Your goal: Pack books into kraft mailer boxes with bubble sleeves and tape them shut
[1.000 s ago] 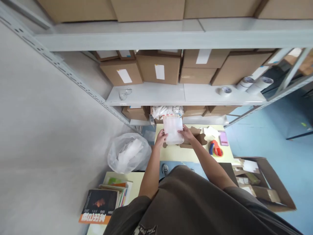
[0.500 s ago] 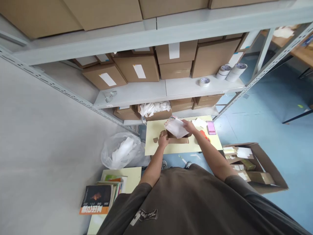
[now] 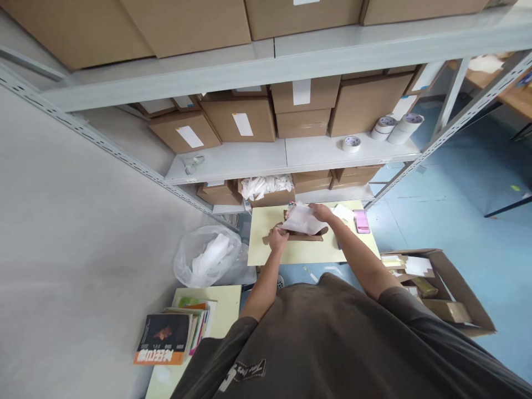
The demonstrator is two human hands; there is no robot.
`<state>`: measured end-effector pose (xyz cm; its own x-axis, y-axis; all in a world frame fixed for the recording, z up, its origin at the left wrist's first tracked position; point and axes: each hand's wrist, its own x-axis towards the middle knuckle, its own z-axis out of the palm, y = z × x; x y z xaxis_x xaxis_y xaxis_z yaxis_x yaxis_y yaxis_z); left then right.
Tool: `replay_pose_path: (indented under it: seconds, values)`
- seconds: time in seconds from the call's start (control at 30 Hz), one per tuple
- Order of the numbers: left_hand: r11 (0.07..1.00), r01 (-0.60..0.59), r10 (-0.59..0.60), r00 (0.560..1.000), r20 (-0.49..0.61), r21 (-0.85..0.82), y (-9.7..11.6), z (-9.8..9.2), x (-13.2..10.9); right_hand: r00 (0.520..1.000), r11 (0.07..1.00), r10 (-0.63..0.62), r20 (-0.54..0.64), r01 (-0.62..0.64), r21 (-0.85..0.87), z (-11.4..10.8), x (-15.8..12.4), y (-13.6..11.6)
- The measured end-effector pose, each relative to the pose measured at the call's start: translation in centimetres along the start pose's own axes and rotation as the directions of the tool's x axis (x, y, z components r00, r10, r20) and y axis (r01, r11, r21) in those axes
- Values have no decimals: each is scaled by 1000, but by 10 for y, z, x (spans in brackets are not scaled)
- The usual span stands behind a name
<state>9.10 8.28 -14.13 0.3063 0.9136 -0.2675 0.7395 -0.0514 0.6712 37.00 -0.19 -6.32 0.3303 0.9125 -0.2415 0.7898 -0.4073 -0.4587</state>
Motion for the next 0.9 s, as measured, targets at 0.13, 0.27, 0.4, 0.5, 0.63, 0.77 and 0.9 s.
replay_pose_path:
  seconds: [0.13, 0.27, 0.4, 0.5, 0.63, 0.77, 0.9]
  values:
    - [972, -13, 20, 1000, 24, -236, 18, 5, 6, 993, 994, -74, -87, 80, 72, -29, 8, 12]
    - [821, 91, 89, 954, 285, -564, 48, 15, 19, 984, 959, -122, -129, 150, 239, -54, 7, 15]
    - [633, 132, 228, 910, 346, -763, 70, 14, 33, 994, 919, -99, -48, 110, 379, -66, -2, 14]
    - [579, 171, 280, 877, 391, -797, 70, 13, 39, 995, 928, -99, 3, 91, 362, -64, -6, 15]
    - [644, 219, 218, 865, 451, -733, 54, 20, 39, 994, 974, -108, 35, 99, 202, -43, -5, 12]
    - [840, 234, -38, 926, 376, -490, 25, 15, 37, 998, 1000, -26, 63, 25, 12, -3, 0, 0]
    - [932, 94, -5, 969, 248, -350, -7, -4, 31, 999, 1000, -11, 40, 11, -9, 35, 7, -8]
